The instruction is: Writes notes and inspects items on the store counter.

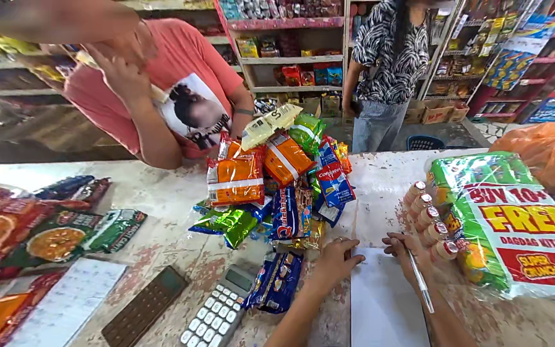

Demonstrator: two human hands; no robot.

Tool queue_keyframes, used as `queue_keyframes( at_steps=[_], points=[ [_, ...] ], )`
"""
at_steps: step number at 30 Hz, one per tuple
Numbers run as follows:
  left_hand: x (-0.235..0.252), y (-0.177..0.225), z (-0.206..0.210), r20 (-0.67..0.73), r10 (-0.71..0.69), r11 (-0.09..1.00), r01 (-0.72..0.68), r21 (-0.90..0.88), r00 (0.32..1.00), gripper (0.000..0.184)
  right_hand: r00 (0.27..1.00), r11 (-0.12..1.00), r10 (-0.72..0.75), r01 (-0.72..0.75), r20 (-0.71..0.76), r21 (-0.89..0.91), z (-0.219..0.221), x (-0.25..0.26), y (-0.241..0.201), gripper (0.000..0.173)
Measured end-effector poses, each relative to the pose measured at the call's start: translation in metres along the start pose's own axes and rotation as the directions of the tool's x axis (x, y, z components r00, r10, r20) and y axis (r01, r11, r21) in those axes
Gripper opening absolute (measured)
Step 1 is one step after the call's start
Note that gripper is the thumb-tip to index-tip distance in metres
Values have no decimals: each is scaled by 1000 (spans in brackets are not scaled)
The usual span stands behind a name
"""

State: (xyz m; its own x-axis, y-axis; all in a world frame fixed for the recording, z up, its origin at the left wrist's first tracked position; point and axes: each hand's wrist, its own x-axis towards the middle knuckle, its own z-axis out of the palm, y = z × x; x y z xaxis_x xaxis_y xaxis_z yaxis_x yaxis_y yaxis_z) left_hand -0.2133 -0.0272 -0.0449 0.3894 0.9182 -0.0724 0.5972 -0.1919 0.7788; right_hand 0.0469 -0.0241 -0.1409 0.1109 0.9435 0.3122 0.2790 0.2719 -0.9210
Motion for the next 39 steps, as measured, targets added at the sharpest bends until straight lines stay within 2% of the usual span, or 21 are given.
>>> queue_keyframes(
  at_steps=[4, 5, 7, 9, 10, 12, 13, 14, 17, 20, 22, 24, 26, 28, 30, 32, 34, 36, 37, 39],
  points=[
    [-10, 11, -14, 78, -14, 999, 18, -44, 997, 55, 1000, 999, -9, 10, 22, -43, -3, -3, 4, 26],
    [-14, 18, -25, 48, 29, 998, -27, -54, 998, 53, 1000, 999, -15, 16, 22, -39, -2, -4, 5, 25],
    [-21, 38, -53, -128, 195, 978, -202, -45, 972, 46, 999, 999, -27, 28, 16, -34, 1, -7, 14, 25],
    [-21, 68, -90, -384, 346, 935, -347, 70, 856, 36, 999, 999, -29, 30, 26, -40, 5, -10, 23, 25],
    [-20, 83, -110, -506, 383, 923, -349, 164, 773, 34, 999, 998, -32, 34, 33, -48, 9, -11, 25, 25],
    [-19, 93, -149, -670, 395, 917, -225, 330, 628, 37, 998, 998, -50, 52, 44, -47, 21, -14, 30, 25],
    [-14, 90, -167, -698, 405, 906, -152, 396, 590, 45, 998, 997, -57, 59, 37, -53, 26, -16, 33, 25],
    [-4, 88, -182, -698, 408, 891, -87, 446, 588, 55, 998, 996, -61, 63, 28, -56, 29, -18, 32, 24],
    [39, 80, -218, -679, 317, 857, 107, 505, 662, 92, 996, 994, -65, 70, 56, -89, 32, -22, 17, 23],
    [77, 58, -244, -628, 182, 790, 267, 551, 757, 108, 994, 988, -90, 96, 59, -117, 35, -29, 8, 22],
    [90, 48, -251, -593, 53, 749, 361, 556, 804, 99, 993, 989, -96, 103, 70, -104, 33, -33, 0, 22],
    [86, 43, -256, -600, -30, 737, 424, 527, 799, 74, 991, 989, -107, 114, 78, -95, 36, -32, -1, 22],
    [80, 40, -253, -641, -5, 741, 434, 513, 767, 54, 991, 987, -111, 119, 77, -108, 36, -33, 0, 22],
    [68, 32, -250, -679, 60, 756, 411, 510, 732, 49, 991, 987, -102, 111, 81, -115, 34, -34, -3, 22],
    [51, 18, -251, -733, 167, 804, 339, 488, 660, 49, 991, 988, -107, 115, 84, -106, 32, -35, -5, 23],
    [31, 3, -256, -811, 300, 868, 208, 450, 501, 47, 992, 991, -103, 109, 76, -79, 28, -34, -6, 22],
    [6, 0, -258, -891, 312, 932, 73, 354, 328, 46, 993, 994, -93, 97, 73, -58, 24, -30, -3, 23],
    [-14, -3, -257, -954, 253, 966, -95, 240, 160, 45, 994, 997, -75, 76, 78, -18, 20, -25, 4, 25],
    [-22, -3, -254, -978, 181, 971, -174, 161, 104, 44, 995, 998, -65, 65, 82, -3, 18, -21, 8, 25],
    [-34, -3, -247, -998, -46, 962, -265, -59, 52, 42, 996, 999, -37, 36, 84, 19, 15, -12, 6, 25]
  ],
)
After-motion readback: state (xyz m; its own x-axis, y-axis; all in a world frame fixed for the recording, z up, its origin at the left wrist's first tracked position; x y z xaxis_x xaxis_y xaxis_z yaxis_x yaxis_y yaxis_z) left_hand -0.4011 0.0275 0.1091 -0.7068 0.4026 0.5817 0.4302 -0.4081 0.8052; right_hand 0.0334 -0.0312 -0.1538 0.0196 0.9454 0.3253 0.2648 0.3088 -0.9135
